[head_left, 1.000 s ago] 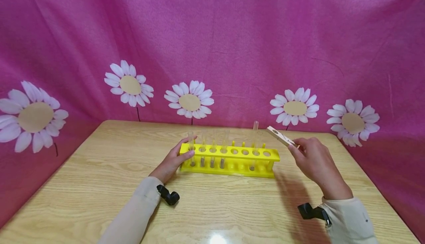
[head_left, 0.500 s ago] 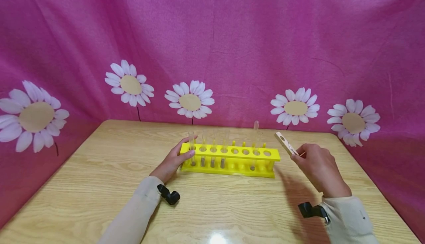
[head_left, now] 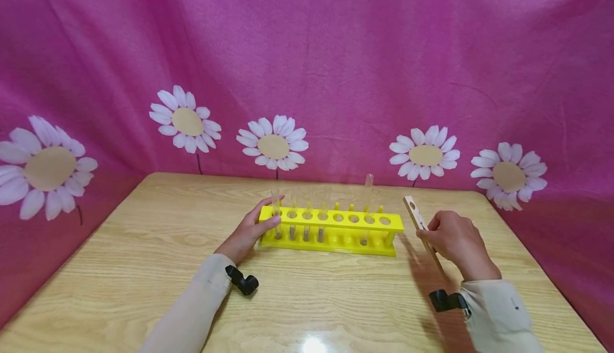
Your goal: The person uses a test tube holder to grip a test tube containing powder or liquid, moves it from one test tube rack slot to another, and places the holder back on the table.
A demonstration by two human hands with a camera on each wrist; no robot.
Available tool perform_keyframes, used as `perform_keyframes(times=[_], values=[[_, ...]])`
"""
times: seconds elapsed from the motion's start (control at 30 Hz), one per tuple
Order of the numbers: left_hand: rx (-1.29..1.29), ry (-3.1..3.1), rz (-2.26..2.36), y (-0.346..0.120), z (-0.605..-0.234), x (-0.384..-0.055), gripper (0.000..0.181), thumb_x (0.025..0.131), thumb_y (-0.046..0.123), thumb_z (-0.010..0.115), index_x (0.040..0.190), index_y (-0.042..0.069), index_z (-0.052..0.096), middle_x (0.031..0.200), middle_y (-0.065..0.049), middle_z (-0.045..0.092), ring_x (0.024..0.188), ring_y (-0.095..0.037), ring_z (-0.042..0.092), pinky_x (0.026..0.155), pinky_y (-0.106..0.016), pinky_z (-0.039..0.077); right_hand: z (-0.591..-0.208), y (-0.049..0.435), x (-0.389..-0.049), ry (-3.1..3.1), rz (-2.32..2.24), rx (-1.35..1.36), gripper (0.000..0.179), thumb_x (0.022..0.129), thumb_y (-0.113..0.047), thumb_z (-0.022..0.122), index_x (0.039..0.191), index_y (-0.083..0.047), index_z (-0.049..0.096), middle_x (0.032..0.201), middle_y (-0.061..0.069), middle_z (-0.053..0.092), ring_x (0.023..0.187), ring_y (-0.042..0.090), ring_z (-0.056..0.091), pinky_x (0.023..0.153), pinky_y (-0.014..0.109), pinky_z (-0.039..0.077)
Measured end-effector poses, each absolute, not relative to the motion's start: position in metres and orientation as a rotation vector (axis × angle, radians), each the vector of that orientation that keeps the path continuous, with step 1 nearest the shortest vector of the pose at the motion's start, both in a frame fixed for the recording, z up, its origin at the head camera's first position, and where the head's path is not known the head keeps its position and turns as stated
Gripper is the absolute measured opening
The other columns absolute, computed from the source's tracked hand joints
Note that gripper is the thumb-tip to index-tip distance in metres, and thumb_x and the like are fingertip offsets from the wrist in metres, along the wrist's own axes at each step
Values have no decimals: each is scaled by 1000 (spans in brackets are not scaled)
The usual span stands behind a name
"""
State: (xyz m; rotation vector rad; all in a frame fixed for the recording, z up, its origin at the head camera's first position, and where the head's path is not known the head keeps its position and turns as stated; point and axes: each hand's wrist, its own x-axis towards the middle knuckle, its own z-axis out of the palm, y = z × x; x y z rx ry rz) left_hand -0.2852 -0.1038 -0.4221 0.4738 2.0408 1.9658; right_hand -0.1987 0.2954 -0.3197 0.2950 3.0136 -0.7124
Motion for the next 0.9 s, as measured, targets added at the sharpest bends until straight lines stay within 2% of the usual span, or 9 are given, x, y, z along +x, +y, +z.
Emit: perform_keyframes(times=[0.27,0.5,0.73,0.9], values=[[452,2038,1970,-103,-422,-286,60,90,41,66,143,40,38,151,19,31,132,-20,37,112,-44,27,-331,297,-203,2971,-752,270,23,85,-16,72,85,2,57,72,11,58,64,23,54,57,32,45],[459,2048,1956,-103,-421,-286,59,91,41,65,143,39,38,154,10,29,129,-23,39,111,-44,28,-339,300,-205,2856,-706,306,22,86,-14,70,92,5,61,75,11,59,67,24,53,57,30,47],[451,2047,1963,-104,-422,-285,59,91,40,65,143,39,38,150,17,32,131,-22,38,112,-43,27,-347,304,-207,2795,-661,305,24,85,-17,70,91,4,63,74,10,61,66,23,55,59,31,46],[461,2045,1954,-104,-421,-285,60,91,41,64,144,39,37,153,12,29,131,-24,37,112,-44,26,-355,309,-209,2805,-654,272,24,81,-16,73,88,4,64,74,10,57,67,25,52,60,32,45]])
